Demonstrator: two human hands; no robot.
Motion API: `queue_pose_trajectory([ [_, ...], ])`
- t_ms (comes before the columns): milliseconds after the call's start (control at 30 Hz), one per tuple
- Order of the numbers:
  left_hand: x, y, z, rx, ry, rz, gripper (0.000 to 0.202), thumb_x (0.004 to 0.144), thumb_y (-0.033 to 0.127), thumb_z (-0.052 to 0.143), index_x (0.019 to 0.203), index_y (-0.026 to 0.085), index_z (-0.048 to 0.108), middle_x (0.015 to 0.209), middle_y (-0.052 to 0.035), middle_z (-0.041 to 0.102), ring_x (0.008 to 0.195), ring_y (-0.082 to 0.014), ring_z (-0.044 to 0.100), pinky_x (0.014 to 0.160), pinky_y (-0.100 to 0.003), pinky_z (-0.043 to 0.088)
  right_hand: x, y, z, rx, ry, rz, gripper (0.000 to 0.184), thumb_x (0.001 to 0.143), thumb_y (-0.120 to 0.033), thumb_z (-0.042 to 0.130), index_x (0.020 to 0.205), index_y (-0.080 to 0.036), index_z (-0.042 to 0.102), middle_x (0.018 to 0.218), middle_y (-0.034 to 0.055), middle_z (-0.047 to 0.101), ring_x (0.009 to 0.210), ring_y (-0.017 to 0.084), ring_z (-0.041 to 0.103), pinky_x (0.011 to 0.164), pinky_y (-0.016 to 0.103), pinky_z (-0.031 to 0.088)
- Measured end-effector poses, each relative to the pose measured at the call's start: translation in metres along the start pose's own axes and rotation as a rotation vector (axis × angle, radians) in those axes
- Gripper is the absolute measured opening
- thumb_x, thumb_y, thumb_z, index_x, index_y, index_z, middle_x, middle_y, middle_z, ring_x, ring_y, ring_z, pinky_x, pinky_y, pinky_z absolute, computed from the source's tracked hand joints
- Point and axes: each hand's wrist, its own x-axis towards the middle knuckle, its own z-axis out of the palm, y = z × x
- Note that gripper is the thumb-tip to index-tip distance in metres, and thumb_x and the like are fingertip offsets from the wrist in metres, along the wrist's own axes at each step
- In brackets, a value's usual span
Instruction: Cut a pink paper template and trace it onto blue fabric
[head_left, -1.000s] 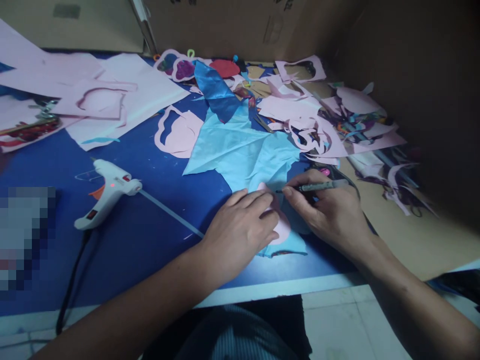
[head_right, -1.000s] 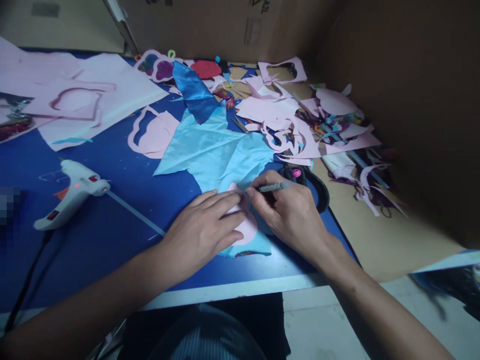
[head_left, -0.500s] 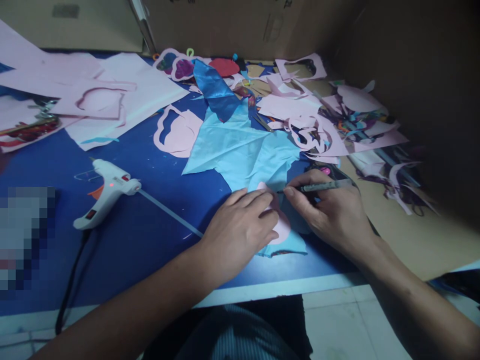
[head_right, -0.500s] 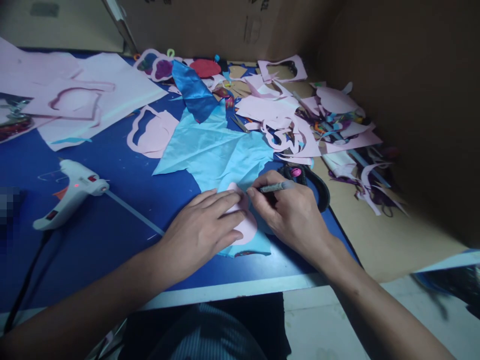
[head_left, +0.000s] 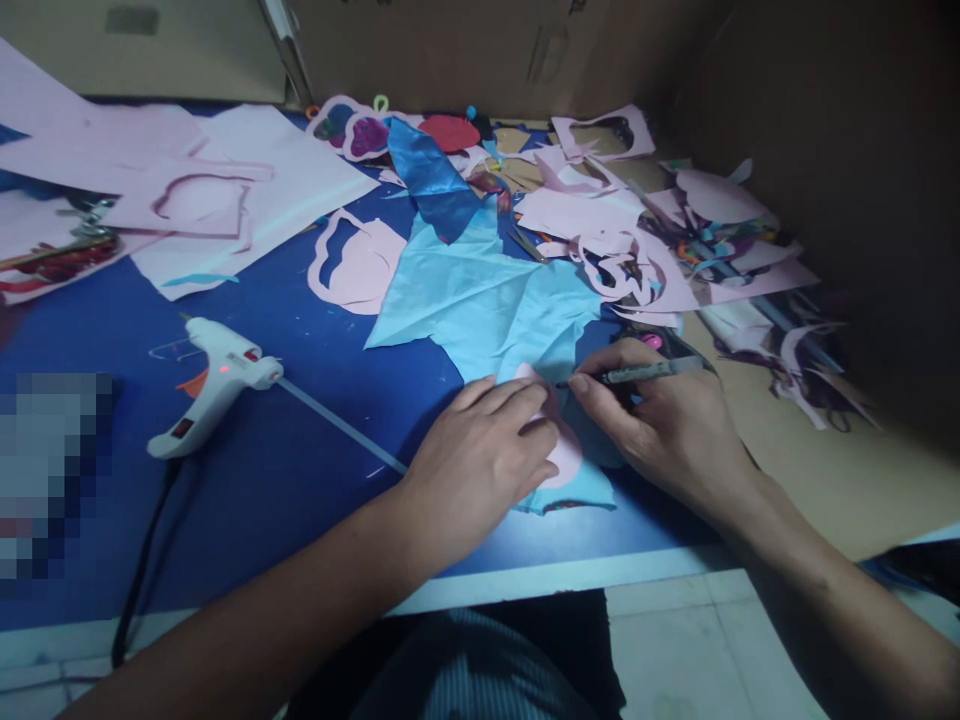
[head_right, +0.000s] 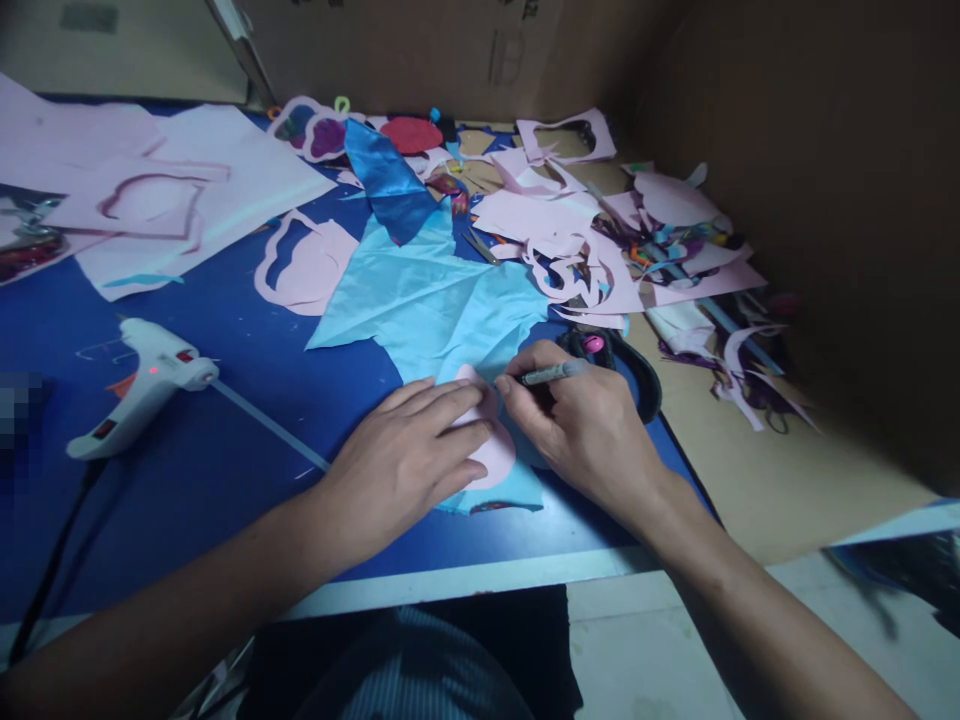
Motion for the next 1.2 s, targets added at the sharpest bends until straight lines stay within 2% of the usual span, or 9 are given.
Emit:
queue_pose_trajectory([
  [167,0.0002,-0.0006,0.0004,-0.001,-0.013,-0.008,0.02,0.107,0.034,0.073,0.119,0.019,0.076,0.145,-0.0128,0.071,0.144,-0.0271,0.064,0.125,-0.046,0.047,0.0041,0.0,-0.0012,0.013,-0.002,-0.011,0.013,0.107,-0.026,0.066,0.095,-0.024,0.069,0.082,0.0008,0.074,0.069,0.02,0.07,0.065,0.033,0.051],
  [600,0.0001,-0.0004,0.0013,-0.001,-0.007,-0.004,0.018,0.109,0.035,0.07,0.117,0.019,0.076,0.142,-0.0111,0.072,0.144,-0.0261,0.064,0.126,-0.045,0.045,0.0057,-0.0022,0.0014,-0.003,0.0,-0.026,0.011,0.105,-0.022,0.067,0.095,-0.024,0.07,0.081,0.0009,0.076,0.067,0.019,0.071,0.063,0.031,0.052],
  [1200,0.0005,-0.0003,0.0005,-0.01,-0.006,-0.007,0.019,0.108,0.033,0.072,0.118,0.018,0.077,0.143,-0.0124,0.072,0.144,-0.0267,0.064,0.126,-0.047,0.047,0.0048,-0.0014,0.003,0.015,0.011,0.006,0.009,0.105,-0.028,0.067,0.097,-0.026,0.072,0.081,0.0019,0.077,0.067,0.022,0.072,0.062,0.034,0.052],
])
